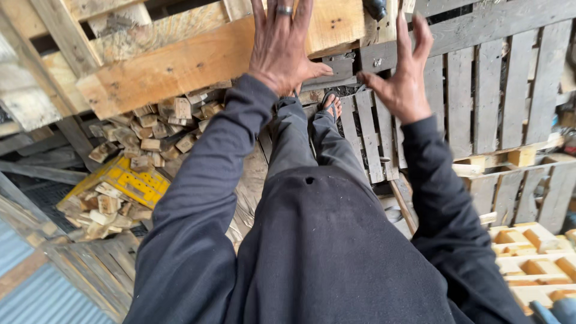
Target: The person dismantles wooden pallets using a claw hammer, prying boards loose and pulling nails from the planks. They set removed boards and blocks aside, stack the salvaged wood, and continue working through additional pallets.
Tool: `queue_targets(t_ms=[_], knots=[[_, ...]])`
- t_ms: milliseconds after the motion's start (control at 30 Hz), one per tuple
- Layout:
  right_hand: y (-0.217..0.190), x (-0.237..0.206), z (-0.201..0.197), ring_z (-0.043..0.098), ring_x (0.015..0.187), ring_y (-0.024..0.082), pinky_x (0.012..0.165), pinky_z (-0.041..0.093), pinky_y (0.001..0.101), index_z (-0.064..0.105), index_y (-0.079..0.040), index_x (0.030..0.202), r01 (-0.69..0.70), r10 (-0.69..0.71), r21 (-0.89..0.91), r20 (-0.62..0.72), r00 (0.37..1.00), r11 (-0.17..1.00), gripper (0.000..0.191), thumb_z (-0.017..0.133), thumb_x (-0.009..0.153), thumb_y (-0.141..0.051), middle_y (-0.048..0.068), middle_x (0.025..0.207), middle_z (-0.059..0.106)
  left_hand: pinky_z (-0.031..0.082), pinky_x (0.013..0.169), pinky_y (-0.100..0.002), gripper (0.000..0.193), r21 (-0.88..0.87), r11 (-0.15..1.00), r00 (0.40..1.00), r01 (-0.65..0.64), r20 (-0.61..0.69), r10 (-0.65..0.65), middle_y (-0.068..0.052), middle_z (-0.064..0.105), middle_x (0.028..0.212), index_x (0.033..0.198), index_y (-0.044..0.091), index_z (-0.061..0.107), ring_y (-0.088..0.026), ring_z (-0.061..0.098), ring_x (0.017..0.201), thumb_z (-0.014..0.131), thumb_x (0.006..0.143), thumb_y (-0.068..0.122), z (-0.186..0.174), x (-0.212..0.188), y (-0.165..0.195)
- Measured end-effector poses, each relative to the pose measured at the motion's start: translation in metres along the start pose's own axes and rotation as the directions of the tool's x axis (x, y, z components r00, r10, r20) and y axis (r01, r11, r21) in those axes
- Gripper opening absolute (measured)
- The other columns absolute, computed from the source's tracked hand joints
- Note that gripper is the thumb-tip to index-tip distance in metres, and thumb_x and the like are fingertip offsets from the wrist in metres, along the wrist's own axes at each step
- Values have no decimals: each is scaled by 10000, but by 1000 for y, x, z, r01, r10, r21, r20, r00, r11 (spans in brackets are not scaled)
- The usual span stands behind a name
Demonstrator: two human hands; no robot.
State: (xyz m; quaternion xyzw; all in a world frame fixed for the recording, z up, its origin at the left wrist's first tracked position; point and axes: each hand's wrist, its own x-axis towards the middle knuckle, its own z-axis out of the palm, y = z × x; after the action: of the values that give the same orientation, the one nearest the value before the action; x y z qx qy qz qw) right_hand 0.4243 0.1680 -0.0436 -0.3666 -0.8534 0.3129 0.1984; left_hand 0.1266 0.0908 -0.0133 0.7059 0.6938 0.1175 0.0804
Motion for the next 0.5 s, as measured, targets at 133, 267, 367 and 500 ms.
queue_targets(t_ms=[133,267,367,500], knots=[[-44,-46,22,419,1446,383,1195,470,511,312,-182,1654,-155,136,219,99,986,963,853,832,984,-268,222,1569,312,147,1332,-554,1131,-194,981,963,6,-265,-59,-158,151,1734,1702,202,135,-317,214,1579,921,932,463,4,-73,40],[-80,-52,43,595,1348,295,1153,521,472,469,-179,1568,-248,170,371,230,958,895,625,758,1014,-159,143,1505,497,292,1322,-470,808,-369,904,942,218,-162,-294,-64,290,1723,1612,232,375,-268,360,1549,871,979,311,18,-126,82],[-71,-20,24,491,1454,317,1235,467,454,463,-230,1604,106,-108,89,9,994,990,775,850,958,-45,87,1546,470,194,1322,-618,966,-199,947,915,254,-269,-302,-142,243,1686,1626,174,341,-342,319,1548,914,870,354,19,-111,65],[-27,56,-26,392,1483,412,1252,423,536,368,-132,1632,246,-223,-112,184,957,963,951,977,904,-192,187,1553,375,189,1193,-698,1238,-9,964,956,265,-127,-264,-271,285,1578,1577,120,272,-438,317,1470,959,653,574,13,-47,15]])
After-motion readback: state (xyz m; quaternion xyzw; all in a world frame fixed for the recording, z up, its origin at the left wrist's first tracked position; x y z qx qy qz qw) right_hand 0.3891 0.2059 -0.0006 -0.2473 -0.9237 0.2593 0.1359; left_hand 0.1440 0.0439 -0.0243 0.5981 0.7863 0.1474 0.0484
